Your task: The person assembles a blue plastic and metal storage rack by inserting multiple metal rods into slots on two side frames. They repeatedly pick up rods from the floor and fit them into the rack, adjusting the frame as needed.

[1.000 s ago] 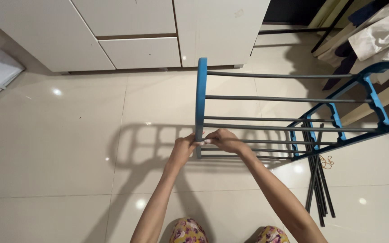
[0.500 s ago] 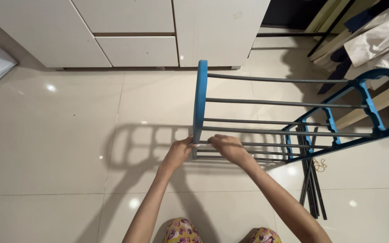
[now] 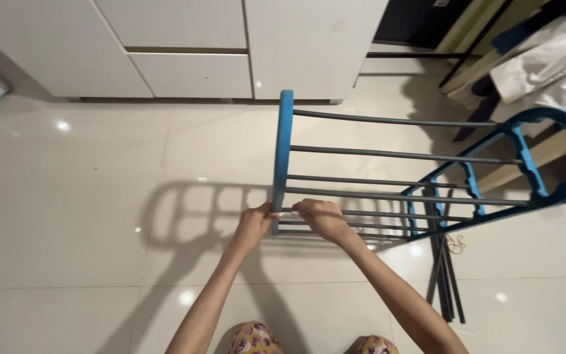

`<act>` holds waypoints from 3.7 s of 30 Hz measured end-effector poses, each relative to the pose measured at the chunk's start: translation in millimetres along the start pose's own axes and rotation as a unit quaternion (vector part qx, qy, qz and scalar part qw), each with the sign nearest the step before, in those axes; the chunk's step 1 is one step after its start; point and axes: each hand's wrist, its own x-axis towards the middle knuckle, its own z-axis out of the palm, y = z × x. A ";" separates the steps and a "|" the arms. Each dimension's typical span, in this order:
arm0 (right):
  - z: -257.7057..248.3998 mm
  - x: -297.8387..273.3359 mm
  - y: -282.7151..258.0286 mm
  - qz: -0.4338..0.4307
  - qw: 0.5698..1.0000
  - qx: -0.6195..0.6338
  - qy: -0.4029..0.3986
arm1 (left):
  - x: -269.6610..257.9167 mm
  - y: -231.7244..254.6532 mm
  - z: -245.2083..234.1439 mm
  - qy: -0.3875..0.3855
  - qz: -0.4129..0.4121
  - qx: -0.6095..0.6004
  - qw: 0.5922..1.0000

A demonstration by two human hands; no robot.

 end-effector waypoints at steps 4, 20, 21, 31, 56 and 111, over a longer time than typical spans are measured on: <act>-0.5 3.7 -2.8 -0.050 0.998 0.004 0.033 | -10.9 -5.7 2.1 0.071 0.020 -0.005 0.997; -22.6 -61.4 60.4 0.028 0.990 -0.042 0.128 | -46.5 66.6 108.4 0.194 0.016 -0.014 0.981; -23.9 -67.9 61.1 0.075 0.986 -0.022 0.147 | -44.3 71.6 111.1 0.173 0.024 -0.016 0.984; -49.6 -112.0 -2.5 0.210 0.877 0.280 0.331 | -36.4 80.1 62.3 0.118 -0.029 -0.053 0.991; -114.7 -88.8 -103.1 0.039 0.914 -0.089 0.394 | 32.0 226.6 -65.1 0.183 0.225 0.137 0.947; -150.1 -131.8 -25.1 0.165 0.878 -0.026 0.448 | 38.7 200.4 31.2 0.027 0.166 0.232 0.958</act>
